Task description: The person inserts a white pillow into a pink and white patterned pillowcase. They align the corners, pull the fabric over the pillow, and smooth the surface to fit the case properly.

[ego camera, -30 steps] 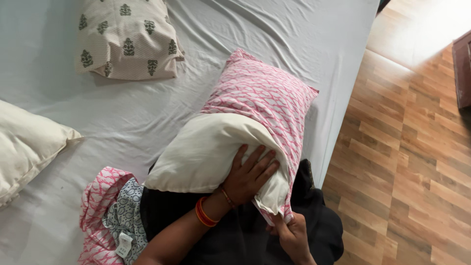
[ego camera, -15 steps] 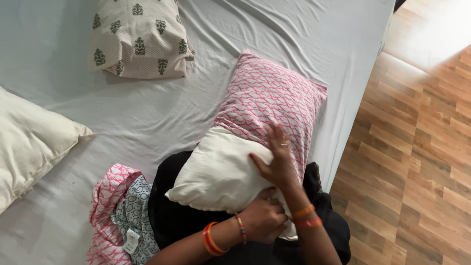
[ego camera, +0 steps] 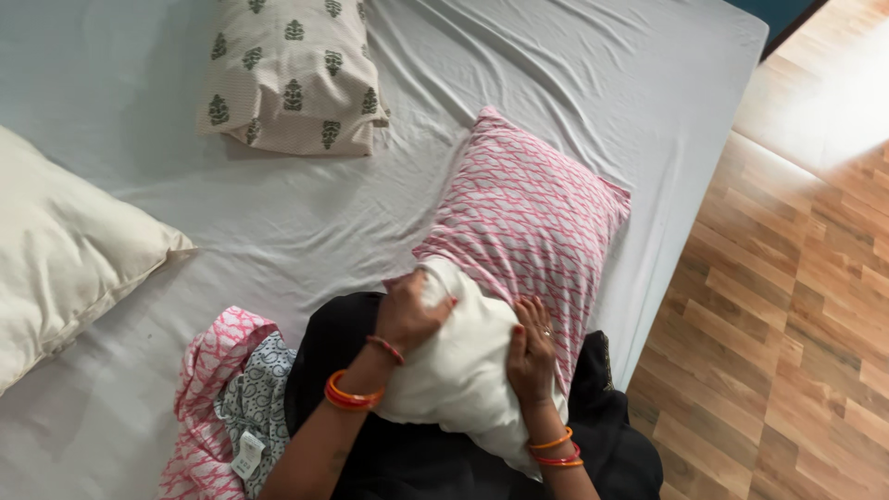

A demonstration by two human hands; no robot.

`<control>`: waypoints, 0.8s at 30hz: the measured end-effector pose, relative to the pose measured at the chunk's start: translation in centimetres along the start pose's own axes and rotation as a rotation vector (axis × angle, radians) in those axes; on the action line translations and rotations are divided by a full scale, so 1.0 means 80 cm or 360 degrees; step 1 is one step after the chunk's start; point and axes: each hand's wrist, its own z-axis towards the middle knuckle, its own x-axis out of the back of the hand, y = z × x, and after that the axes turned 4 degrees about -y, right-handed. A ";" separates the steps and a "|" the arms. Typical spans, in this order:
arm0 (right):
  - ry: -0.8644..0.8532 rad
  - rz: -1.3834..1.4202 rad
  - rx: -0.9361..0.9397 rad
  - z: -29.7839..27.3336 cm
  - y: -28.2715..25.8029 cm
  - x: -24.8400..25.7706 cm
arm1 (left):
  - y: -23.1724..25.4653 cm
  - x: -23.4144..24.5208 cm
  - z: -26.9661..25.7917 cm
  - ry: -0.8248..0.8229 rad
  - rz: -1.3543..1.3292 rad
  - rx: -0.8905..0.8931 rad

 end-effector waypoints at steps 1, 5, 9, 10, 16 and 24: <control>0.0038 0.0038 -0.0016 -0.003 0.000 0.006 | 0.006 -0.010 -0.012 0.0172 0.0002 -0.0250; 0.0126 0.0246 -0.0339 0.003 -0.013 0.043 | 0.051 -0.028 -0.056 0.0307 0.0011 -0.0760; 0.0254 0.0172 -0.0072 0.035 -0.032 0.095 | 0.113 -0.033 -0.088 0.0227 0.0040 -0.1136; 0.0259 0.0075 0.0038 0.045 -0.034 0.106 | 0.126 -0.035 -0.093 0.0243 0.0092 -0.1229; 0.0081 -0.0304 0.0330 0.107 -0.053 0.157 | 0.166 -0.040 -0.094 0.0123 0.0271 -0.1441; -0.0666 -0.0879 0.0649 0.164 -0.124 0.142 | 0.178 -0.059 -0.096 0.0166 0.0362 -0.1615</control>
